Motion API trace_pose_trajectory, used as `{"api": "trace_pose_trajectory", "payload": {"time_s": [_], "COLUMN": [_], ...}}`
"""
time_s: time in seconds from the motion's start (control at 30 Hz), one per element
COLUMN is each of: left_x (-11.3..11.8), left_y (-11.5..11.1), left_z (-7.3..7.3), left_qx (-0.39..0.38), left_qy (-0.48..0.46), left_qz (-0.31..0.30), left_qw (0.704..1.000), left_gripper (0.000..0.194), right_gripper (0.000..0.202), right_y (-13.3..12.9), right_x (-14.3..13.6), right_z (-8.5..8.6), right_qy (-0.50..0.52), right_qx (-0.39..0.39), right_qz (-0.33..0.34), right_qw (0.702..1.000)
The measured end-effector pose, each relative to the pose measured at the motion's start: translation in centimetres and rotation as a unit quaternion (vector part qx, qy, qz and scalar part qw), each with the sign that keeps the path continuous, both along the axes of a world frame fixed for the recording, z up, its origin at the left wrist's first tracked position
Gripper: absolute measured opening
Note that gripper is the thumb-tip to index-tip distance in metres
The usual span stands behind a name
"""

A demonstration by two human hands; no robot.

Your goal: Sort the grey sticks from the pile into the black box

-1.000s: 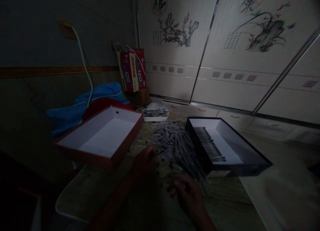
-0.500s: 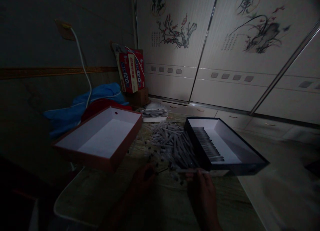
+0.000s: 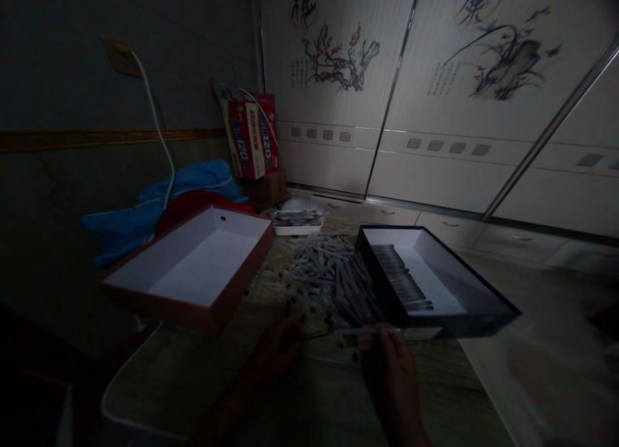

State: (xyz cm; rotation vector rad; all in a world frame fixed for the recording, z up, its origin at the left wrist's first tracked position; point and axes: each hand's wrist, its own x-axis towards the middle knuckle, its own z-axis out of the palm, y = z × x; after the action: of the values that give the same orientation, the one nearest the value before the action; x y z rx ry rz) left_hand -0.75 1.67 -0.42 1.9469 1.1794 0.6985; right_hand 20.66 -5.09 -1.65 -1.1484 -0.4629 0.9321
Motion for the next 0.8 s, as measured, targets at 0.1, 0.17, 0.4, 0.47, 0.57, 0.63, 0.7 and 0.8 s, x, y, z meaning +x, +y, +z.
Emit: {"api": "trace_pose_trajectory", "payload": {"time_s": [0.1, 0.17, 0.4, 0.47, 0.57, 0.63, 0.7, 0.8], "left_x": [0.0, 0.1, 2.9, 4.3, 6.4, 7.6, 8.4, 9.4], "left_y": [0.0, 0.1, -0.6, -0.8, -1.0, -0.9, -0.8, -0.8], "left_z": [0.4, 0.6, 0.5, 0.2, 0.0, -0.1, -0.2, -0.1], "left_qx": [-0.001, -0.006, -0.077, -0.126, -0.199, -0.217, -0.223, -0.231], "left_qy": [0.003, 0.002, -0.16, -0.276, -0.437, -0.497, -0.514, -0.504], "left_qz": [0.001, -0.002, 0.048, 0.077, 0.119, 0.124, 0.139, 0.137], "left_qw": [1.0, 1.0, 0.983, 0.95, 0.869, 0.831, 0.817, 0.821], "left_gripper": [0.013, 0.013, 0.016, 0.017, 0.025, 0.033, 0.041, 0.05], "right_gripper": [0.031, 0.032, 0.029, 0.028, 0.028, 0.027, 0.026, 0.026], "right_y": [0.0, 0.0, 0.1, 0.0, -0.2, -0.3, -0.3, -0.2], "right_x": [0.1, 0.0, -0.4, -0.4, -0.4, -0.5, -0.6, -0.7], "right_z": [0.0, 0.0, -0.6, -0.7, -0.6, -0.6, -0.6, -0.8], "right_qy": [0.0, -0.005, -0.064, -0.058, -0.065, -0.082, -0.077, -0.012], "right_qx": [0.0, -0.006, -0.002, -0.006, -0.016, -0.017, -0.009, 0.01], "right_qz": [0.002, 0.003, 0.082, 0.094, 0.106, 0.113, 0.122, 0.12], "right_qw": [1.0, 1.0, 0.995, 0.994, 0.992, 0.99, 0.989, 0.993]}}
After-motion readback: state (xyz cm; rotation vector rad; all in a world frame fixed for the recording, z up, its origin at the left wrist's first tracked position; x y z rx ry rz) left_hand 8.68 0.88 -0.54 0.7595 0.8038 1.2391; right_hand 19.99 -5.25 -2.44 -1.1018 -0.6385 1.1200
